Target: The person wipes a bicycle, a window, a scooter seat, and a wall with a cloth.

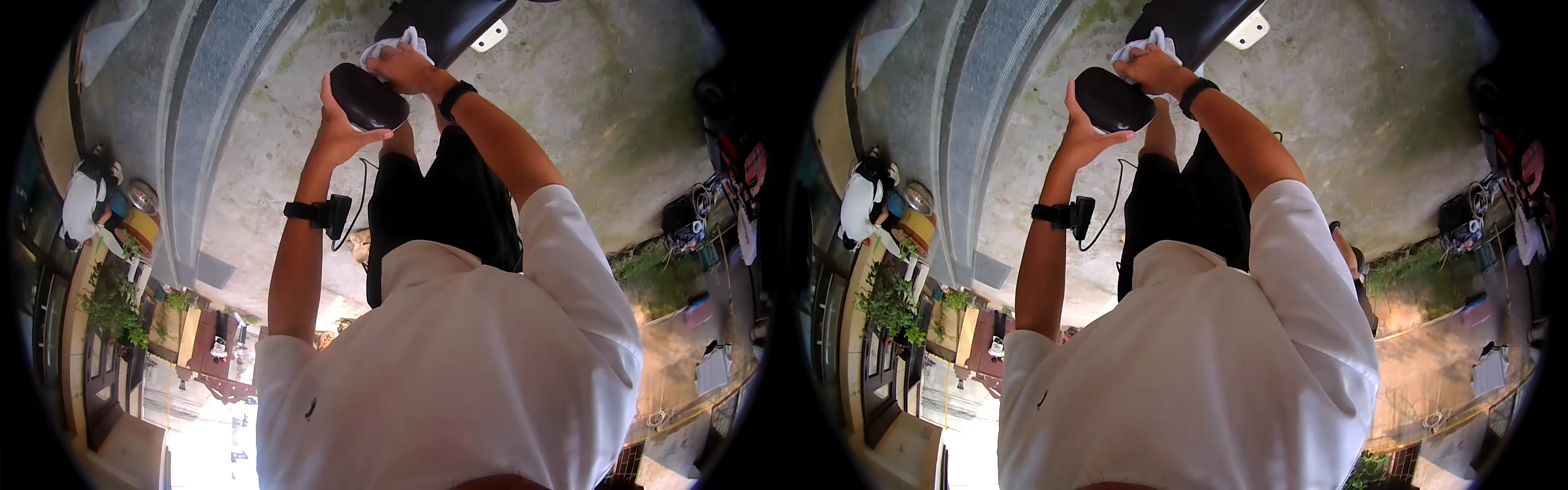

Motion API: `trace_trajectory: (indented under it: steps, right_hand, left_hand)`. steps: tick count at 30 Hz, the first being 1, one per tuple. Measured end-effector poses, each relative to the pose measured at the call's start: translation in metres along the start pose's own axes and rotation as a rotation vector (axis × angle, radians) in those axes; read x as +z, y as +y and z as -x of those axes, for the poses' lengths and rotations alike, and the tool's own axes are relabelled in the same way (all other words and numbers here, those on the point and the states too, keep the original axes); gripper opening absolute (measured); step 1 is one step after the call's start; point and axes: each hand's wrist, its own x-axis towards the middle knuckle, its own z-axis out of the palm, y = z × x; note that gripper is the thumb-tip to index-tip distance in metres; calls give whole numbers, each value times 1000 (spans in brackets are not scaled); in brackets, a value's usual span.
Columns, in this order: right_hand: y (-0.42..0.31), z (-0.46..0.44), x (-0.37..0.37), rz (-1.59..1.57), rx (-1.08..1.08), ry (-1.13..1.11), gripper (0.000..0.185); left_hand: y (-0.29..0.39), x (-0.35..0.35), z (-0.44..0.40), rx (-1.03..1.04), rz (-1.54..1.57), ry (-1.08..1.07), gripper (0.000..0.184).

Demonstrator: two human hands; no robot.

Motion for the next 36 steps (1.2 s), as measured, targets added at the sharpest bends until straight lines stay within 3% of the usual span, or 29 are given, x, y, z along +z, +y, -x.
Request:
trace_trajectory:
  steps: [4,7,11,13,14,16,21,24,27,31,36]
  right_hand:
    - [14,24,-6,-87,-17,2,56]
    - [15,59,-19,-96,-125,-182,48]
    - [29,121,31,-122,-94,-74,48]
    - [29,133,27,9,116,52,43]
    - [29,131,21,7,115,49,43]
    - [35,123,0,-310,309,28,38]
    - [10,93,-30,-432,214,39,39]
    - [-10,66,-30,-297,55,165,41]
    - [-11,33,1,240,46,156,35]
    - [-3,5,8,452,-93,-26,25]
    - [-10,-5,-4,484,-139,-116,24]
  left_hand:
    - [0,0,-1,13,18,4,141]
    - [5,-3,-1,-14,-9,8,141]
    - [4,-1,-1,-5,-9,17,141]
    - [5,-2,-2,8,-17,17,141]
    - [7,-3,-1,5,-15,17,141]
    - [10,-4,-1,-19,2,7,142]
    - [-2,0,-2,15,37,61,143]
    - [0,-1,-1,19,46,60,144]
    - [-3,0,-2,14,21,59,144]
    - [-4,-1,-2,0,45,47,146]
    - [1,-2,-1,-65,-36,24,143]
